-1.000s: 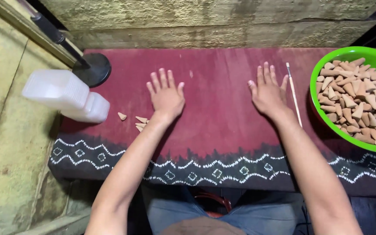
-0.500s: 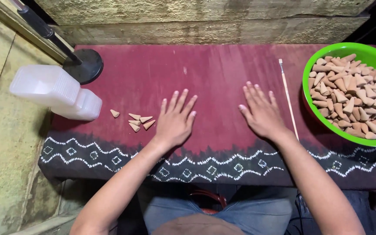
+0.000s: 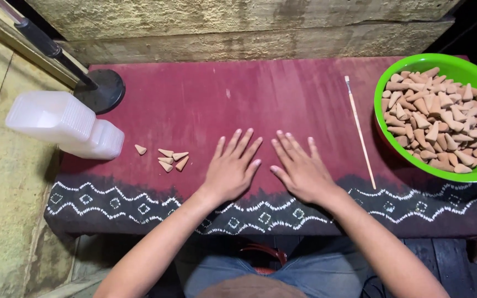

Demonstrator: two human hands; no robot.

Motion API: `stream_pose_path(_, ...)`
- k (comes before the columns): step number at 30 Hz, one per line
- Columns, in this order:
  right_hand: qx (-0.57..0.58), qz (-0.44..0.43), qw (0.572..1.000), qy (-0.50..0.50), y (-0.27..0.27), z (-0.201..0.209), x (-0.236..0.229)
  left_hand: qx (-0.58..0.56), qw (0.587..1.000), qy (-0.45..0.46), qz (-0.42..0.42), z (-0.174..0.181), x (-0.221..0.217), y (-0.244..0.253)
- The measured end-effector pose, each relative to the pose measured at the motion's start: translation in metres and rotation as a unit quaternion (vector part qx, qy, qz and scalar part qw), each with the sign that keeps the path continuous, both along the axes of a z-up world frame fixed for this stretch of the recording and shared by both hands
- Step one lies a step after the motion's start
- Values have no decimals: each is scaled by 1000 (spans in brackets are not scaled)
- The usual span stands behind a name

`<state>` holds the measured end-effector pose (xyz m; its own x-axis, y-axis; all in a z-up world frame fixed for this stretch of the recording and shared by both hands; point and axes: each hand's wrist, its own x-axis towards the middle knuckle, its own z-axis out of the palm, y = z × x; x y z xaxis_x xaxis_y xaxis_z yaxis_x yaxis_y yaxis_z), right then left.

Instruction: A person is seen arranging incense cones on a table. They pick the cones from a green bowl and place them in organized groups on a red surface, occasionally using a wooden stick to brush or mark the area.

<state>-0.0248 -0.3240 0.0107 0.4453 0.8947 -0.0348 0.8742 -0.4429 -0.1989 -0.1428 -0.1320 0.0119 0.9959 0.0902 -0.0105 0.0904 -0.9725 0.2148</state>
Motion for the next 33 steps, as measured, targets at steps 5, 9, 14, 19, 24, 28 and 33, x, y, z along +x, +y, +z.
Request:
stream_pose_path(5, -6, -62, 998, -12, -46, -10, 32, 27, 999, -5, 20, 7, -33, 24)
stream_pose_path(9, -12, -128, 992, -13, -62, -11, 42, 28, 998, -13, 59, -1, -42, 35)
stream_pose_path(14, 36, -46, 998, -32, -34, 2, -7, -5, 997, -64, 36, 11, -34, 4)
stream_pose_path(19, 5, 79, 997, 3, -20, -9, -32, -38, 999, -2, -25, 9, -40, -15)
stream_pose_path(24, -5, -45, 998, -36, -55, -14, 0, 9, 1000, 18, 14, 15, -69, 10)
stream_pose_path(28, 18, -118, 992, -29, -90, -23, 20, 19, 998, 15, 58, 6, -91, 22)
stream_pose_path(33, 58, -95, 991, -75, -66, -10, -7, -26, 994, -90, 61, 2, -79, 2)
